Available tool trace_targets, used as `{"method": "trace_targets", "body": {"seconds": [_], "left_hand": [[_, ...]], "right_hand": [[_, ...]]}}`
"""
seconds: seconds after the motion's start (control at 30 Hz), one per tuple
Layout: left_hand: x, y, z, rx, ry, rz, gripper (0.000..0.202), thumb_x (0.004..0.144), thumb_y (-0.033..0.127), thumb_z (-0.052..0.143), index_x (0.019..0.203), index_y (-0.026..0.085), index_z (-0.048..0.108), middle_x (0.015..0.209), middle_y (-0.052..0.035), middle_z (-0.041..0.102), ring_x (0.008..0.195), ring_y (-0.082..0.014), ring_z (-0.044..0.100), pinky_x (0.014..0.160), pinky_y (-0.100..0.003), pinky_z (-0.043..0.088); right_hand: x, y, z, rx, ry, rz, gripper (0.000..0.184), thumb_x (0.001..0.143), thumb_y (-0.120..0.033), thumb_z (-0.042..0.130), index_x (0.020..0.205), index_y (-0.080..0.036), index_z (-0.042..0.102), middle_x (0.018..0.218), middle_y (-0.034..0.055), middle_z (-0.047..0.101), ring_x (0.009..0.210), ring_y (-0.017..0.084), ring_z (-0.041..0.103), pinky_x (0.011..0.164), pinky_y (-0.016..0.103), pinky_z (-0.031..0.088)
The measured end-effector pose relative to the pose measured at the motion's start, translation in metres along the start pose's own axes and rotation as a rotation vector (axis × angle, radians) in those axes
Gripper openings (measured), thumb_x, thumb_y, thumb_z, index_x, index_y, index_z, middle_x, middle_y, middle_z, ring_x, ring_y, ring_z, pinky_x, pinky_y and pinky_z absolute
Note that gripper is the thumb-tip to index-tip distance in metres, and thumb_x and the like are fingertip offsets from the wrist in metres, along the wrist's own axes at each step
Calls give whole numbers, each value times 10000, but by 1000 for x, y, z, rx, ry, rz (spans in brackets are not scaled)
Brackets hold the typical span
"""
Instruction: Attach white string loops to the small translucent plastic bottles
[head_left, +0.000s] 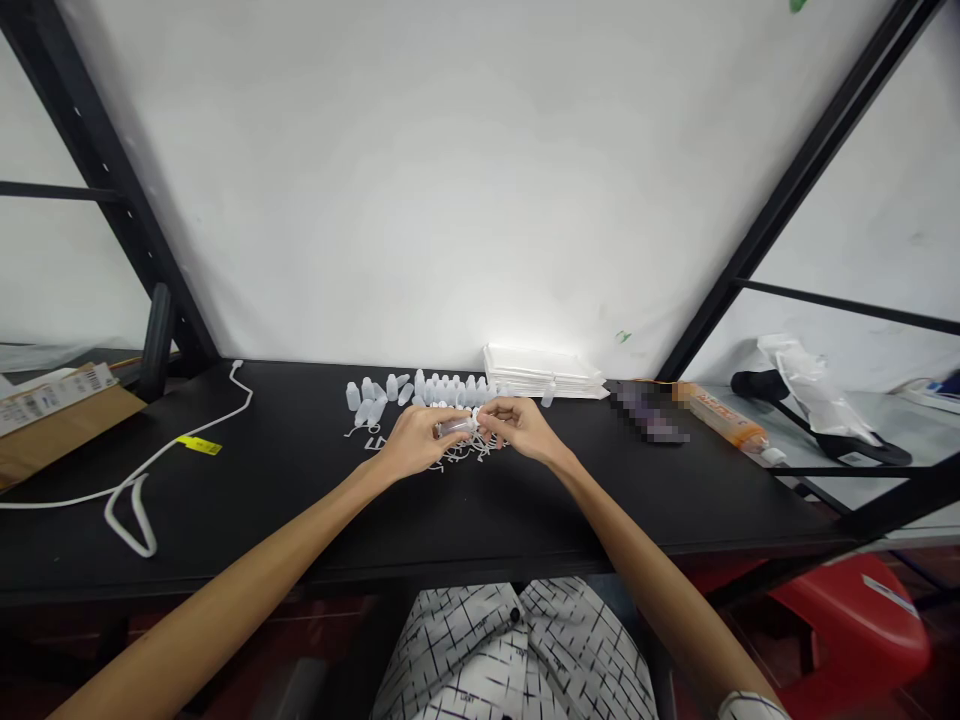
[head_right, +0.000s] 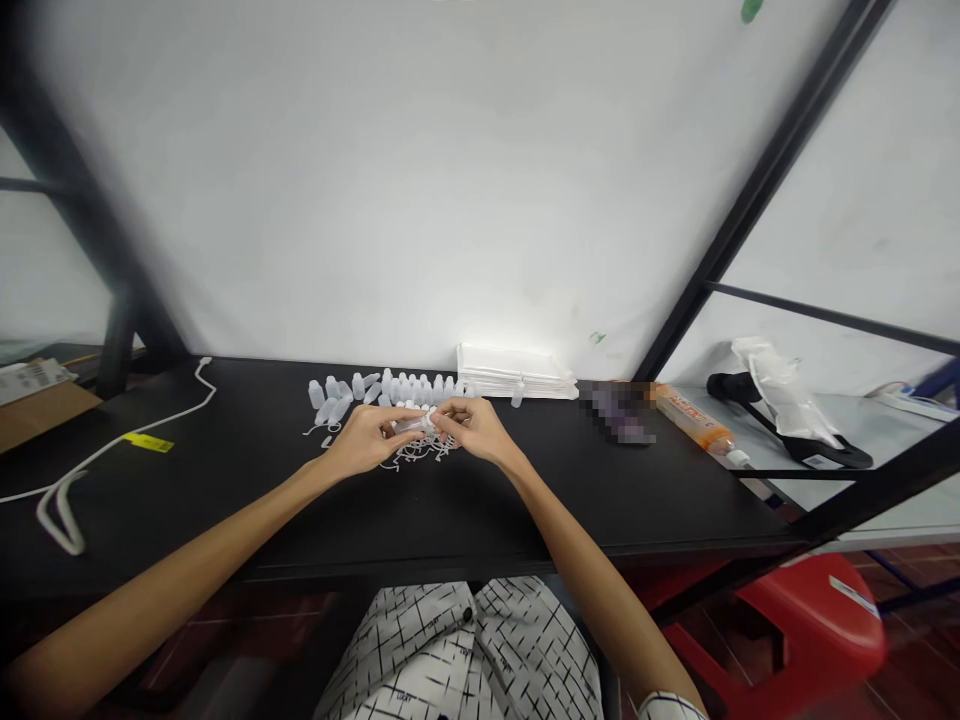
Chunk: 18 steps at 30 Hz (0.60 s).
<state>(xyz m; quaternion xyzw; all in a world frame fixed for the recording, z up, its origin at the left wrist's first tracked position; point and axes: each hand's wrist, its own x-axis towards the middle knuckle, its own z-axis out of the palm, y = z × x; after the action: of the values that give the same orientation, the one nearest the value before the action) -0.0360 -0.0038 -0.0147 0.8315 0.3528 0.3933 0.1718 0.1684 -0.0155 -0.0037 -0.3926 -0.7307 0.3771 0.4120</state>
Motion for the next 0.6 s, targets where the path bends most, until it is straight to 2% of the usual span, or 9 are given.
{"method": "trace_targets", "body": {"seconds": [0.13,0.3,0.43,0.53,0.6], "left_hand": [[-2,-2,4,19,21,54,295,806,360,665,1030,184,741,897,-66,763,506,-120,579,566,-260,492],[-3,-5,6,34,58,102,319,814,390,656,1020,163,744,871,-81,763,488,-119,562,561,-259,491],[-1,-5,4,0,61,76,344,811,411,655,1030,160,741,908,-88,761,494,-120,572,552,-256,492],[0,-3,1,-5,42,30,360,813,427,649,1046,166,735,920,-83,760,483,-113,566,541,-254,483],[1,-1,0,-7,4,0,359,821,429,637,1047,166,732,898,-72,761,475,-110,556,525,-250,471]], "right_hand": [[0,3,2,-104,-4,-19,413,879,-517,527,659,-168,550,549,-8,575,457,108,528,449,222,437],[-1,2,4,-183,-5,-38,432,918,-507,465,635,-182,492,483,-28,525,434,103,511,454,214,406],[-1,-1,2,-85,-26,-13,331,890,-480,528,773,-172,568,525,-30,549,442,102,514,438,216,423],[-1,-6,0,12,-43,-22,286,840,-436,610,940,-167,608,615,-13,587,532,127,578,448,226,472],[-1,-8,0,39,-41,-42,286,814,-402,643,978,-168,629,683,9,613,613,148,619,470,237,503]]}}
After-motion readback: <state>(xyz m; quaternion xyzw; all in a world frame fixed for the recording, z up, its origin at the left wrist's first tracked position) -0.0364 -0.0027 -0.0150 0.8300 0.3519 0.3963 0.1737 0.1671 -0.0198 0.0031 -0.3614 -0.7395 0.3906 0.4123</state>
